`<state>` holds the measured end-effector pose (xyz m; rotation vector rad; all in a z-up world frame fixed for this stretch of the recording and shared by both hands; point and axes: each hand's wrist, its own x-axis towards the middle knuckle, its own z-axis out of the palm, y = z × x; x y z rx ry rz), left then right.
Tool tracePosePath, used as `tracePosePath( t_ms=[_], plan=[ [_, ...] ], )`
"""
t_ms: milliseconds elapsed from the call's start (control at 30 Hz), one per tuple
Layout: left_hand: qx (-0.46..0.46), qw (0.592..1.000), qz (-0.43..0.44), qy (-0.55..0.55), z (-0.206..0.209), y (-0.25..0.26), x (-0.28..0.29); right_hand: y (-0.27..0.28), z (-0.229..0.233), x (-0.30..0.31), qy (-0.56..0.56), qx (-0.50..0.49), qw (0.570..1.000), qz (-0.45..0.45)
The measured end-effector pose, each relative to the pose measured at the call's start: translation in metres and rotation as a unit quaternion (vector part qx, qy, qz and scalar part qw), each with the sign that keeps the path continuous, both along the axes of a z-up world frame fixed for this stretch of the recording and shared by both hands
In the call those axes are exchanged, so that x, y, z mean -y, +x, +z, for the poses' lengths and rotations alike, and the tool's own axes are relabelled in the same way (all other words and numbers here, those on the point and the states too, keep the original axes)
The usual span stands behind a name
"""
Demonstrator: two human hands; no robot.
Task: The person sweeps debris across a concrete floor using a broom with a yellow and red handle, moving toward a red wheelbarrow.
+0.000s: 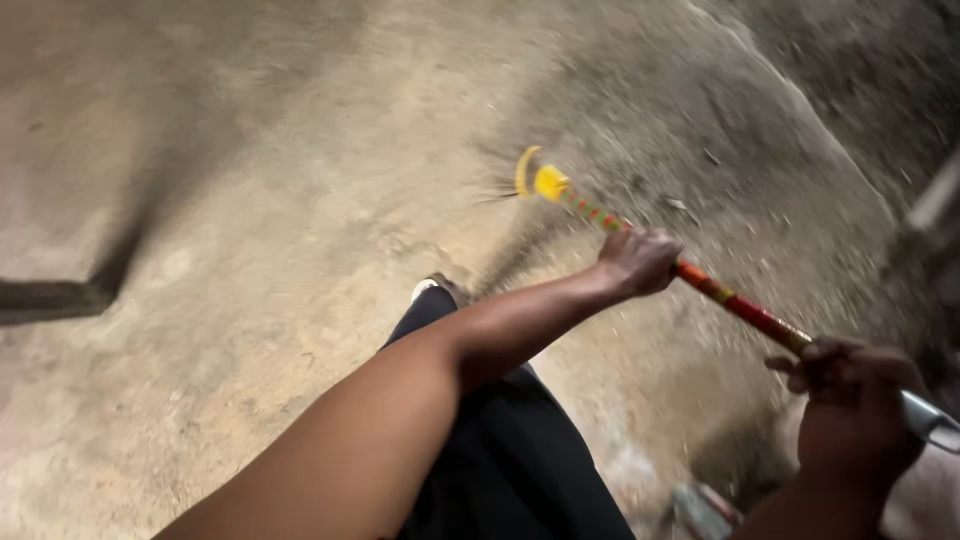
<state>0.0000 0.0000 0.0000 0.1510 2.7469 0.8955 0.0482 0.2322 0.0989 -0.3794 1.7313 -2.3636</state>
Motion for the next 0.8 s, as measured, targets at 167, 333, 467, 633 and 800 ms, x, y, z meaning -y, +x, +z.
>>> tracePosePath(
  t_ms=[167, 333, 467, 633, 800],
  plan=[
    [-0.019, 0.986, 0.161, -0.041, 0.002, 0.049, 0.117, -0.031, -0.027, 0.093, -0.025, 0.115, 0.99, 0.081],
    [0.071, 0.934, 0.32, -0.142, -0.048, 0.116, 0.258, -0.021, -0.056, 0.262, 0.001, 0.227, 0.947, 0.23],
    [0.134, 0.9, 0.36, -0.205, -0.089, 0.187, 0.373, 0.017, -0.072, 0.405, 0.131, 0.19, 0.915, 0.33],
    [0.127, 0.883, 0.42, -0.167, -0.12, 0.251, 0.472, 0.048, -0.071, 0.527, 0.173, 0.192, 0.854, 0.452],
    [0.207, 0.902, 0.363, -0.11, -0.169, 0.195, 0.482, 0.035, -0.066, 0.547, 0.312, 0.165, 0.866, 0.354]
  ],
)
